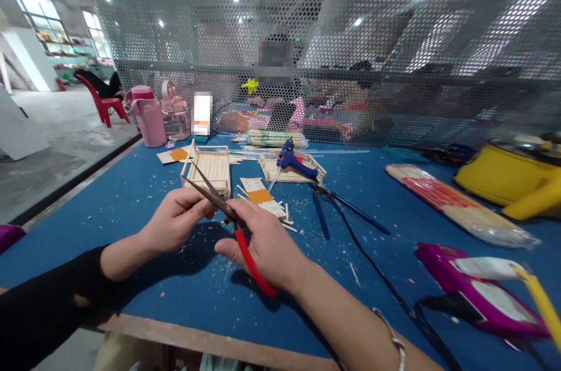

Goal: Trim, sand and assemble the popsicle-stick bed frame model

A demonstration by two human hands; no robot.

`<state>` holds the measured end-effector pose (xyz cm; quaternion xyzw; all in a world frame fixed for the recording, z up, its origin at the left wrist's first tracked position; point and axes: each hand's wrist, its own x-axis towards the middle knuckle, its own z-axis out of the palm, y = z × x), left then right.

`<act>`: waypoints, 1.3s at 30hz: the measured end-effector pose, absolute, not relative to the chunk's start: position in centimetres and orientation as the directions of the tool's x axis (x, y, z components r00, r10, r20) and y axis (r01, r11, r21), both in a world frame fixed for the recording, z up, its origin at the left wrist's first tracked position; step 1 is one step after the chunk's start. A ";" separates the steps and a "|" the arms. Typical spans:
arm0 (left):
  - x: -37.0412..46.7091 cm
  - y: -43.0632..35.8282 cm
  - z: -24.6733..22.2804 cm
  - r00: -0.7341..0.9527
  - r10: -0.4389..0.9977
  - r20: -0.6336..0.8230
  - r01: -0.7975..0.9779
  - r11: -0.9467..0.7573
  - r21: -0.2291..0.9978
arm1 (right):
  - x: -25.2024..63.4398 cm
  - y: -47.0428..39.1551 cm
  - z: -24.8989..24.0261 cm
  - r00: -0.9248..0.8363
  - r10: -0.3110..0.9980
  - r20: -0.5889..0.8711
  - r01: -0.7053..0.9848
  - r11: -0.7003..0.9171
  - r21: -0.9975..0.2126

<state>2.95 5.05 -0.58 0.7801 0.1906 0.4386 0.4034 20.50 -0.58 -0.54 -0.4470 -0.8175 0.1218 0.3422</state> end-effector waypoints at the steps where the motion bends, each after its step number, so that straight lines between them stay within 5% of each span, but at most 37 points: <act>1: 3.0 5.0 -0.6 0.542 0.655 0.527 -0.046 -0.603 0.796 | 20.4 -0.6 -0.5 -0.356 0.814 0.459 0.656 0.567 -0.497; 4: 3.2 5.1 -0.7 0.539 0.682 0.494 0.002 -0.588 0.809 | 20.5 -1.0 0.1 -0.255 0.859 0.444 0.723 0.474 -0.502; 8: 3.4 5.7 -1.3 0.530 0.759 0.379 0.067 -0.483 0.873 | 22.8 -3.8 1.0 0.202 0.920 0.337 0.846 0.009 -0.533; 13: 3.8 5.9 -1.8 0.540 0.806 0.245 0.065 -0.329 0.942 | 27.1 -7.4 1.0 0.429 0.901 0.067 0.889 -0.408 -0.206; 18: 3.9 5.5 -1.7 0.575 0.791 0.208 -0.009 -0.248 0.969 | 27.9 -5.8 2.1 0.350 0.935 -0.065 0.922 -0.332 0.198; 20: 4.0 5.4 -1.7 0.574 0.791 0.212 -0.015 -0.249 0.968 | 26.8 -4.1 3.1 0.322 0.945 -0.060 0.918 -0.296 0.265; 24: 4.0 5.4 -1.8 0.569 0.796 0.205 0.028 -0.267 0.963 | 23.6 0.2 3.4 0.150 0.987 0.056 0.989 -0.150 -0.014; 35: 4.2 5.5 -2.1 0.544 0.818 0.188 0.041 -0.250 0.968 | 23.8 3.6 1.3 0.259 0.952 0.162 0.953 -0.225 -0.202; 39: 4.6 5.2 -2.0 0.514 0.826 0.230 -0.013 -0.260 0.965 | 21.6 0.8 1.1 0.076 0.907 0.414 0.740 0.227 -0.633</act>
